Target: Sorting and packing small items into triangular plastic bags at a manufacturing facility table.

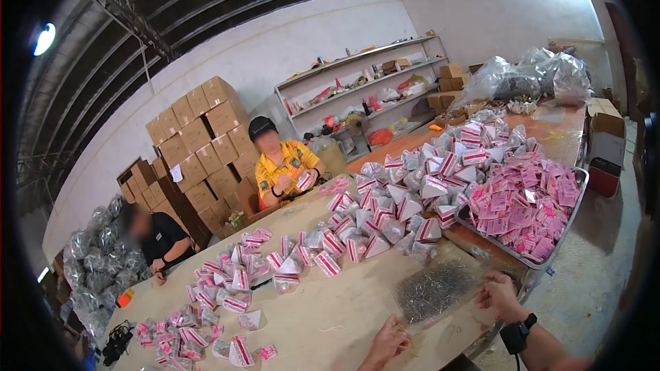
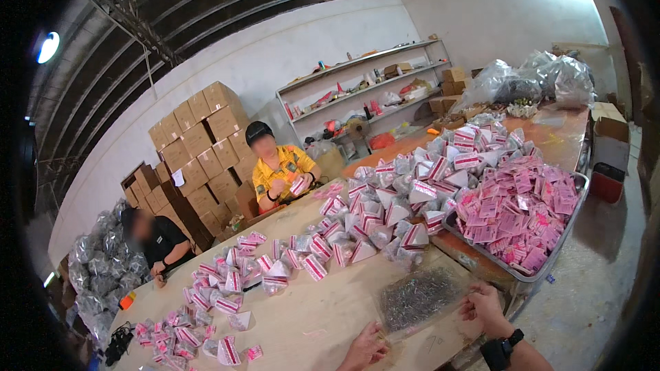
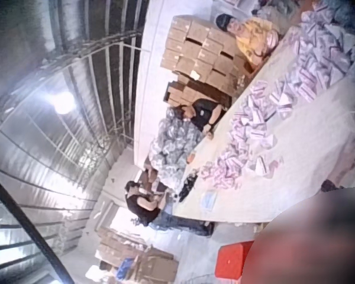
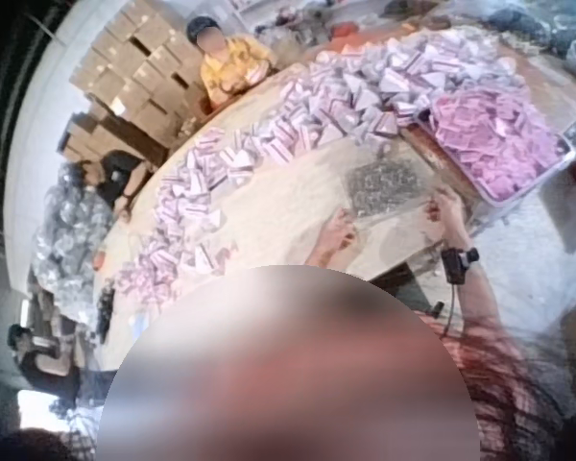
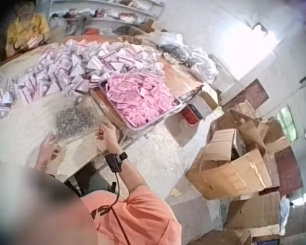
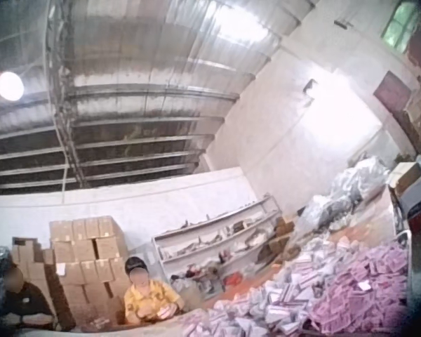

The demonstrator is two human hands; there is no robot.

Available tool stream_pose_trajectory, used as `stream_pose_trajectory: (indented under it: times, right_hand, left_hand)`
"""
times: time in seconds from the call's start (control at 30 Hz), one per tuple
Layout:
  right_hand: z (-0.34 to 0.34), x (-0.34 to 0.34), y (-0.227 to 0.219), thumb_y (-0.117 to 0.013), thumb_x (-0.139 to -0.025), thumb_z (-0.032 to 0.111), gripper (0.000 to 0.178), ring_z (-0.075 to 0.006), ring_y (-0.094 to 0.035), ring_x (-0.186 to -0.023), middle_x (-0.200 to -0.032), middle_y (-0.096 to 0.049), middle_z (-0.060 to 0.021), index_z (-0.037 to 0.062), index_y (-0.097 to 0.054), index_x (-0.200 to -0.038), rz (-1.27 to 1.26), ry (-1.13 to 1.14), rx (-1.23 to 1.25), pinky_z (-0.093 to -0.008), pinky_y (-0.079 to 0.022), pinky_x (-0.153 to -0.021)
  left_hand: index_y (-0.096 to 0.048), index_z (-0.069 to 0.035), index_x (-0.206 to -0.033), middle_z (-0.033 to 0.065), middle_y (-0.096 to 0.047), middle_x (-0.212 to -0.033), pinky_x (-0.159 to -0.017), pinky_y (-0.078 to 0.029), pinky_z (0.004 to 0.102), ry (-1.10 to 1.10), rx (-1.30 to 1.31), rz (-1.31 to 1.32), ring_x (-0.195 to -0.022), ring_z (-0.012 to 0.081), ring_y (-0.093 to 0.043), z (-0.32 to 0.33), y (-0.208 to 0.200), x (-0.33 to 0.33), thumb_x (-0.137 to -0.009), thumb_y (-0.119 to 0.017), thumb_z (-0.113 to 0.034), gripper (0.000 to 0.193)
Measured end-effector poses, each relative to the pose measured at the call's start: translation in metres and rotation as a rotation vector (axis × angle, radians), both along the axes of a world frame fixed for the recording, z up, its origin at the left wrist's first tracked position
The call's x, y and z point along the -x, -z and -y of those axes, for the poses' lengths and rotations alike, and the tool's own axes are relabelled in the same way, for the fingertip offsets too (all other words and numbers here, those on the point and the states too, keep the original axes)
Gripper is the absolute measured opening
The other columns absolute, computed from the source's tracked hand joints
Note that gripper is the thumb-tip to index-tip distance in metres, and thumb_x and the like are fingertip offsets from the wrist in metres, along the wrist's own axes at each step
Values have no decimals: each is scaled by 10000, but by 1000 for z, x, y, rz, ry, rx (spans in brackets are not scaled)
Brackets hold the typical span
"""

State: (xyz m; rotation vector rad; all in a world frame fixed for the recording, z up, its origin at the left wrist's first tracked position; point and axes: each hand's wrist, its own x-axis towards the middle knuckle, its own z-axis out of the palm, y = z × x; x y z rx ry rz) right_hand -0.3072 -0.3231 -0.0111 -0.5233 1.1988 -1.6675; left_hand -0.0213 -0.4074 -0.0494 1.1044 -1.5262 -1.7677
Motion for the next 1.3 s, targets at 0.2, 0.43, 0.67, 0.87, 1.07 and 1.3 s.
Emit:
stream_pose_trajectory:
  times: [0.2, 0.43, 0.67, 0.87, 1.07, 1.3]
  right_hand:
    - [13, 0, 0, -403, -753, -9, 297, -213, -540, -445, -653, -536, -127, -10, -406, -1050, -108, 55, -69, -298, -420, -348]
    - [13, 3, 3, -407, -742, -8, 401, -198, -531, -452, -681, -517, -110, -9, -370, -1142, -89, 72, 3, -292, -417, -350]
    - [7, -2, -2, -395, -729, -6, 436, -186, -534, -457, -678, -505, -97, -1, -350, -1163, -121, 109, 26, -271, -411, -346]
    - [2, -6, -3, -391, -744, 10, 425, -149, -529, -459, -678, -509, -81, 4, -340, -1166, -203, 132, 122, -234, -406, -355]
    - [3, -7, 1, -392, -744, 10, 426, -141, -522, -456, -679, -514, -76, 6, -340, -1167, -223, 152, 123, -227, -405, -362]
    - [5, -7, 3, -395, -742, 9, 431, -137, -512, -449, -672, -516, -78, 2, -340, -1169, -256, 163, 122, -227, -399, -360]
  left_hand:
    - [-324, -140, -1306, 14, -530, -669, -451, -396, 183, 26, -40, 77, -510, 56, -474, 4, -6, 7, -801, -561, -106, 559]
    - [-378, -146, -1275, -5, -517, -640, -446, -395, 181, 138, 36, 183, -499, 42, -466, 2, -36, 10, -797, -580, -132, 519]
    - [-431, -147, -1238, -8, -516, -633, -442, -381, 173, 117, -35, 166, -501, 44, -473, 0, -27, 6, -825, -556, -165, 432]
    - [-528, -56, -1086, 3, -584, -851, -487, -406, 170, 11, -35, 20, -595, 58, -533, -15, -28, 10, -831, -563, -164, 279]
    - [-540, -62, -1078, -15, -579, -801, -447, -365, 158, -27, 3, -80, -546, 35, -507, -10, -10, 5, -838, -546, -162, 261]
    - [-542, -56, -1072, 4, -572, -877, -487, -402, 161, -4, 4, -123, -596, 44, -517, -9, -5, 2, -832, -530, -127, 251]
